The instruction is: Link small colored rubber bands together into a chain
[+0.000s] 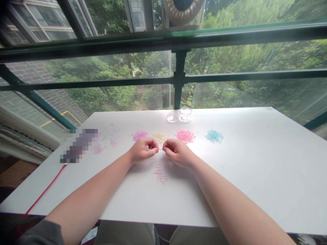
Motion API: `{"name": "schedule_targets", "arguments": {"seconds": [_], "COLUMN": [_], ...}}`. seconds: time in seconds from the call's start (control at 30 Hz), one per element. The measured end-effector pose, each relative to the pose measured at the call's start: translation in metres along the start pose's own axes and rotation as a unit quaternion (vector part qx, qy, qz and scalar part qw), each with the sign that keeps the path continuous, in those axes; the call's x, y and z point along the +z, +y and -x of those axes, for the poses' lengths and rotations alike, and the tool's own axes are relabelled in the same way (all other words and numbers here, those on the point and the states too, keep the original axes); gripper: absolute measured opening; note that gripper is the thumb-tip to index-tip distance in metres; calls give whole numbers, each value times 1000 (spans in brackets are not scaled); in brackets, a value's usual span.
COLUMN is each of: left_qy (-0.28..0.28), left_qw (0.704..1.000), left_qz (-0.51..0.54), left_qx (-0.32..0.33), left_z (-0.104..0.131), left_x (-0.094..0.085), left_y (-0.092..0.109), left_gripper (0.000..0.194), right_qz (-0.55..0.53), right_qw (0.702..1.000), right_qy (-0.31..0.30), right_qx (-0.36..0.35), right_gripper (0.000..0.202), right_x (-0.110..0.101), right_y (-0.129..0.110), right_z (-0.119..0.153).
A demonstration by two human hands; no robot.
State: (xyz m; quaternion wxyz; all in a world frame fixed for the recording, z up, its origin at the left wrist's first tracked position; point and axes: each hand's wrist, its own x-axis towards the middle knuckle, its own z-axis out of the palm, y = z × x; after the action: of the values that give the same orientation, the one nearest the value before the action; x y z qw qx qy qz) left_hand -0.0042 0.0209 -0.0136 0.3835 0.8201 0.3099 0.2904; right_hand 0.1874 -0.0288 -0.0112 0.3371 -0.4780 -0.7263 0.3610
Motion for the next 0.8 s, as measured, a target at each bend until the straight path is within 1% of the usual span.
{"name": "schedule_targets", "arguments": {"seconds": [0.13, 0.27, 0.3, 0.37, 0.43, 0.47, 0.5, 0.57, 0.63, 0.7, 0.8], "left_qy": [-17, -34, -25, 19, 73, 90, 96, 83, 53, 32, 33], "left_qw": [999, 988, 983, 979, 983, 985, 988, 992, 994, 993, 978], "left_qz": [29, 149, 178, 199, 159, 125, 91, 44, 42, 90, 203], "left_qx": [-16, -34, -35, -41, -62, -73, -82, -88, -81, -65, -45], "left_z": [0, -3, -4, -7, -9, -9, -8, -6, -3, -2, -3], "left_x": [0, 0, 0, -1, -2, -2, -3, -2, 1, 4, 6], "left_y": [-2, -6, -8, -12, -15, -16, -16, -14, -10, -7, -6], "left_gripper": [12, 16, 17, 18, 18, 17, 16, 15, 14, 14, 14], "right_qz": [48, 31, 17, -10, -29, -35, -38, -33, -15, 7, 19], "right_qw": [998, 998, 998, 997, 996, 996, 996, 997, 999, 999, 999], "right_qy": [13, 21, 19, 14, 7, 4, 0, -1, 10, 25, 30], "right_qx": [-24, -50, -57, -70, -81, -83, -80, -67, -48, -32, -20], "right_gripper": [8, 10, 10, 11, 12, 12, 11, 10, 7, 6, 8], "right_x": [0, -3, -4, -7, -8, -7, -7, -5, -2, -1, 0], "right_y": [1, -2, -3, -6, -7, -8, -7, -6, -5, -3, -1], "right_z": [0, 1, 1, 1, 2, 2, 2, 1, 0, -1, -2]}}
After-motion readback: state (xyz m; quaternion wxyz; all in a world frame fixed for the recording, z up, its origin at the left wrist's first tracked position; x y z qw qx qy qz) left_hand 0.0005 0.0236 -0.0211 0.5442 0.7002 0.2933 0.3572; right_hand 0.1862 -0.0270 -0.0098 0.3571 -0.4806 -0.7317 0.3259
